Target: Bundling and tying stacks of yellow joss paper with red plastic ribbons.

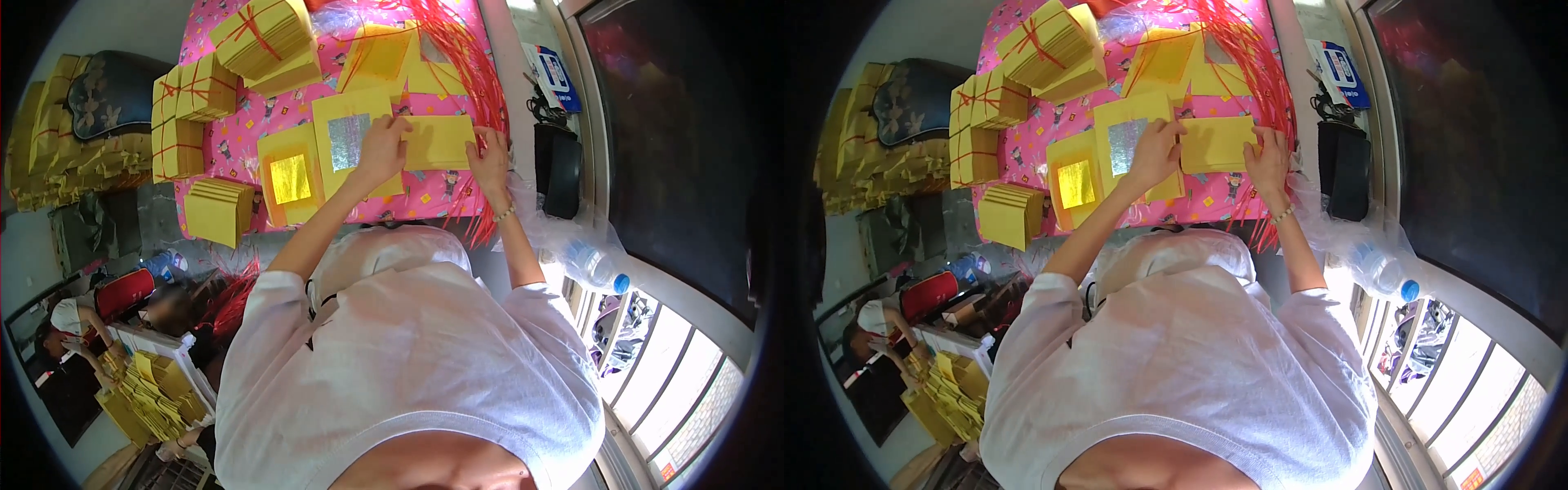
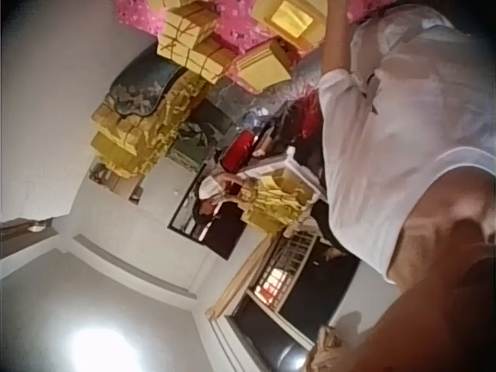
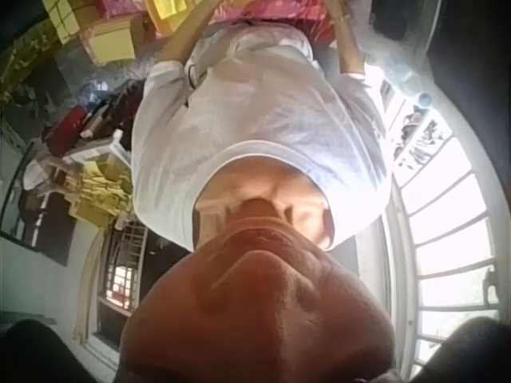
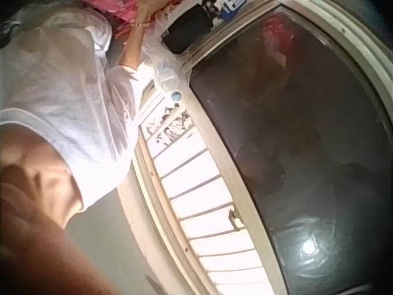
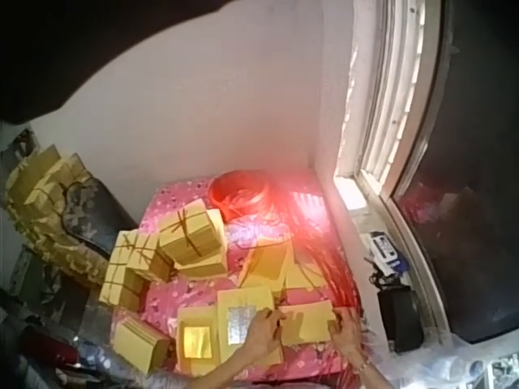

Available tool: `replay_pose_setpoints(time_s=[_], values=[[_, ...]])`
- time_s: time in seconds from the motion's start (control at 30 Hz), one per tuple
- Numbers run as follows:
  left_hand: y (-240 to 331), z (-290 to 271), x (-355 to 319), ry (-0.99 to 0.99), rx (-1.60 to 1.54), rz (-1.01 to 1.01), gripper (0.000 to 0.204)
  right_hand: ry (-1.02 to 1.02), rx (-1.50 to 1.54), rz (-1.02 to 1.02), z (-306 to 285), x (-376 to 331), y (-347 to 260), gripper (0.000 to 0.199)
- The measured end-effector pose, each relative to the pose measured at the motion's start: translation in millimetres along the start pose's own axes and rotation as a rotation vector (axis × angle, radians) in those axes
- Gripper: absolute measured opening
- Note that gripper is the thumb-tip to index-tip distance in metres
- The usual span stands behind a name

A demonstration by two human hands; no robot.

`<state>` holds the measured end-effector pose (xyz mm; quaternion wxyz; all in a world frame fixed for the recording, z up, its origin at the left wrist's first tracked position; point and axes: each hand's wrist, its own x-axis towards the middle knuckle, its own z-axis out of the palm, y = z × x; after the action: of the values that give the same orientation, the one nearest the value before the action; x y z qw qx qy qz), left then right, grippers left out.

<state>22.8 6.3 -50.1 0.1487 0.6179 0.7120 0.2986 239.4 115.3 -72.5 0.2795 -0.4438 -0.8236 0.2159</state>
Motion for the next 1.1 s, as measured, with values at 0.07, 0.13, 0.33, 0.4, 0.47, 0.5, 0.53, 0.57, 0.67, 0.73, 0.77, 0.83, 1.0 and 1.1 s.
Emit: replay_pose_setpoints(time_s=[0.07, 0.13, 0.33, 0.4, 0.47, 0.5, 0.53, 0.57, 0.67, 0.73, 0.77, 0.83, 1.0, 1.1], values=[[-8.2, -21.5, -25.9, 0.021, -0.094, -0.058, 0.029, -0.059, 0.129, 0.027, -7.1, 3.6, -26.4, 0.029], [-15.4, -37.8, -51.5, -0.06, -0.227, -0.185, 0.032, -0.306, 0.273, -0.025, -8.9, 3.6, -49.7, 0.029], [-11.7, -56.4, -102.3, -0.097, -0.046, -0.131, 0.041, -0.618, 0.128, -0.448, 10.4, -13.4, -100.4, 0.034], [-14.9, -52.8, -110.8, -0.081, 0.009, -0.124, 0.041, -0.656, 0.118, -0.481, 19.6, -18.2, -108.4, 0.035], [-18.0, -49.1, -117.4, -0.064, 0.066, -0.117, 0.041, -0.684, -0.019, -0.543, 31.9, -21.9, -109.1, 0.036], [-19.8, -47.1, -119.2, -0.061, 0.083, -0.119, 0.04, -0.689, -0.015, -0.55, 34.5, -21.2, -109.5, 0.036], [-22.2, -45.7, -120.5, -0.058, 0.1, -0.119, 0.039, -0.687, -0.014, -0.574, 36.0, -19.8, -109.8, 0.033], [-24.1, -45.6, -121.7, -0.055, 0.102, -0.126, 0.039, -0.687, -0.013, -0.598, 37.4, -18.6, -109.6, 0.031], [-28.6, -47.0, -122.4, -0.074, 0.099, -0.124, 0.037, -0.741, 0.018, -0.622, 39.1, -12.8, -103.6, 0.021], [-29.9, -50.4, -121.1, -0.085, 0.023, -0.115, 0.034, -0.761, 0.044, -0.591, 40.5, -10.5, -101.1, 0.018], [-33.1, -50.4, -121.3, -0.082, 0.025, -0.118, 0.034, -0.778, 0.071, -0.562, 41.5, -8.8, -101.4, 0.017], [-39.4, -50.2, -121.3, -0.076, -0.066, -0.111, 0.032, -0.796, 0.075, -0.554, 41.6, -4.8, -102.6, 0.016], [-47.5, -51.1, -119.1, -0.12, -0.124, -0.148, 0.031, -0.865, 0.042, -0.491, 42.8, 3.1, -102.7, 0.017], [-55.6, -52.2, -116.4, -0.145, -0.176, -0.143, 0.031, -0.888, 0.088, -0.409, 43.5, 5.4, -103.6, 0.017]])
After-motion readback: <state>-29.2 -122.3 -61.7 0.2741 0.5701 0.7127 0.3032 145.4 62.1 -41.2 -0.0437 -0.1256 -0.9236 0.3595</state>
